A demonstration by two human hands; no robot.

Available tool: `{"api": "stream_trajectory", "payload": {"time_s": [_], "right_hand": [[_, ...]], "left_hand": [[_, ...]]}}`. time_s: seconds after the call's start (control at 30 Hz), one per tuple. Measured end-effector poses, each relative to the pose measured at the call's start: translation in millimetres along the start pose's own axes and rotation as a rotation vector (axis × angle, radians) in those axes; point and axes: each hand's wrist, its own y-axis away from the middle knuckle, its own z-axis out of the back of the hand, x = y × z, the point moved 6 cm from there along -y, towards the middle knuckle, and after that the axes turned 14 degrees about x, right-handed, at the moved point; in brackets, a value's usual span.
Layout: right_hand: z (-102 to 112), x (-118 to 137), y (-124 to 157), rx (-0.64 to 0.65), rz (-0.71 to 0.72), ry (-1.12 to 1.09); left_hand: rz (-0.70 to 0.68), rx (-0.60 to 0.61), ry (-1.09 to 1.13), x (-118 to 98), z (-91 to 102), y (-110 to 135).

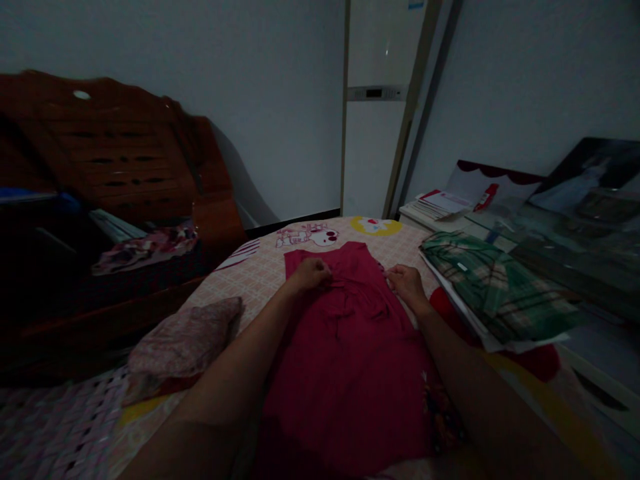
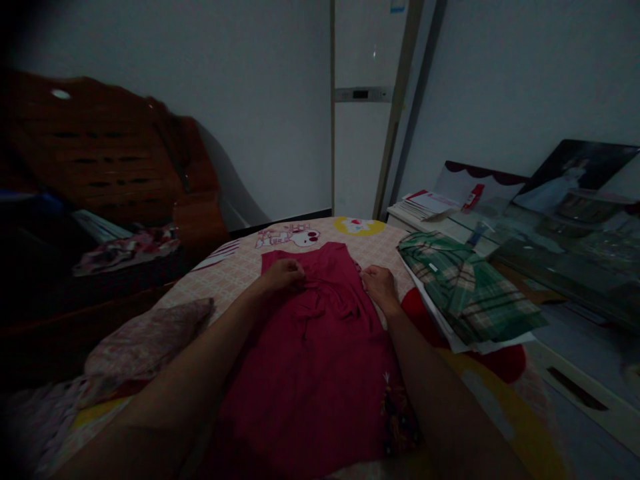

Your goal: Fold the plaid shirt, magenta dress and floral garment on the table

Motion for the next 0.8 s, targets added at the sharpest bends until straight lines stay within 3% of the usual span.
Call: {"api": "stream_trajectory", "payload": {"time_s": [0.23, 0.47, 0.53, 0.63, 0.73, 0.8], "right_hand": [[1, -1, 0, 0.005, -0.006, 0.015], [1, 2, 1, 0.014, -0.017, 0.003], [1, 3, 2, 0.004, -0.024, -0.001], [0, 4, 2, -0.003, -0.018, -0.012], [0, 3, 1, -0.009, -0.02, -0.004], [0, 3, 1, -0.013, -0.026, -0.005]], "left_hand": [[-0.04, -0.05, -0.626, -33, -21.0, 16], [0.018, -0.017, -0.78, -45, -47.3, 24], [0.004, -0.007, -0.765, -45, -39.1, 24], [0.01, -0.095, -0.723, -46, -6.1, 16], [-0.04, -0.213, -0.659, -58, 22.4, -8], [-0.098, -0.193, -0.626, -70, 23.5, -33]]}}
